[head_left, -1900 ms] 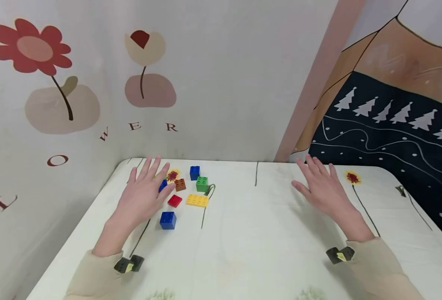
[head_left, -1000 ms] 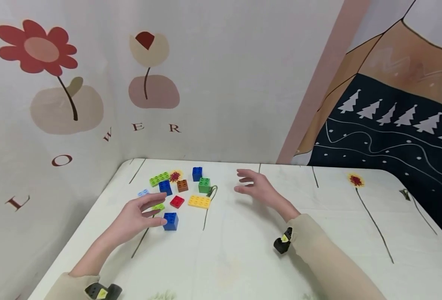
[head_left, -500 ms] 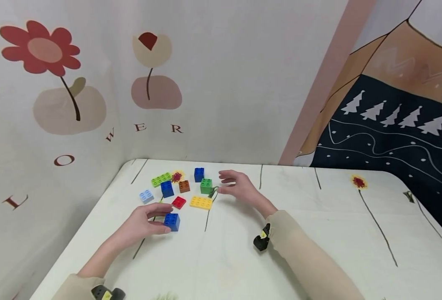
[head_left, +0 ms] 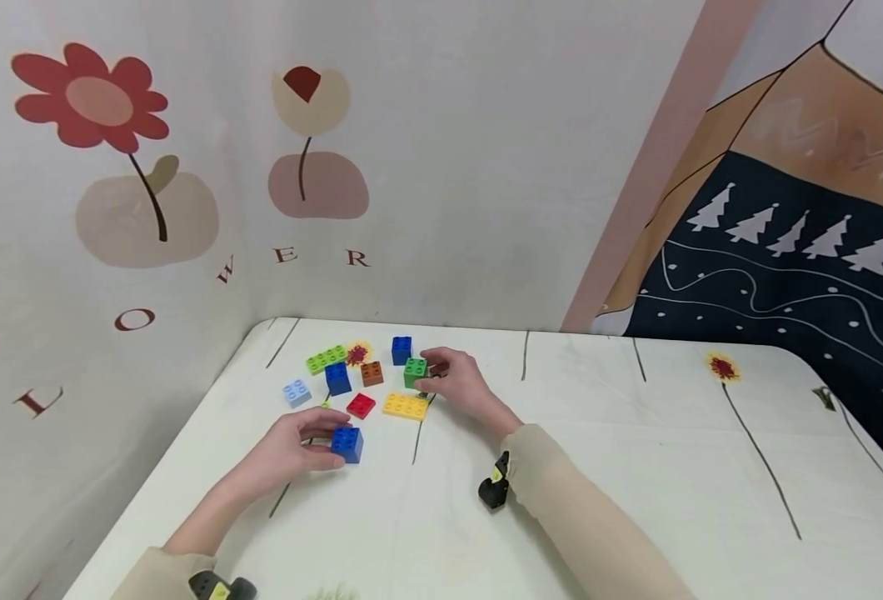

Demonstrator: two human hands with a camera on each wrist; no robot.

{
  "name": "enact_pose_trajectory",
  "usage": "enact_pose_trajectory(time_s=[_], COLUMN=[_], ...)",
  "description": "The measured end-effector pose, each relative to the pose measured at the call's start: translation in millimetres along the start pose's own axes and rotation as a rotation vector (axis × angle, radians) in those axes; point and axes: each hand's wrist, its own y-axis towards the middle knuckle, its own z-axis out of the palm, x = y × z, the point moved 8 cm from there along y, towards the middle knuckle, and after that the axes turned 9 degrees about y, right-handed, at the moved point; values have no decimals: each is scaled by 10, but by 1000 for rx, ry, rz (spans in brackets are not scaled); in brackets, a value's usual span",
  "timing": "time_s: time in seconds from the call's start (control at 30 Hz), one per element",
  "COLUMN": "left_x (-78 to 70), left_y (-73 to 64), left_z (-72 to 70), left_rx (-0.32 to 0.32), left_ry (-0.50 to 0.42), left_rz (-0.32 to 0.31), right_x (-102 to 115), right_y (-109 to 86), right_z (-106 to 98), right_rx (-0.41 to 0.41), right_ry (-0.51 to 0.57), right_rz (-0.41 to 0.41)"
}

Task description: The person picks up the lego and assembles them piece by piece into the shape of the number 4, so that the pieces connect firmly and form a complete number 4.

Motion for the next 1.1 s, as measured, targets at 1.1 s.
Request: enact_pose_trajectory(time_s=[1.1], left_x=[-114], left_y=[101], left_z=[43], left_rx=[-40], left_ry=[133], left_rz=[-20], right_x=[-63], right_y=[-345], right_z=[-499], right_rx=[106], right_ry=[-177], right_rz=[-57])
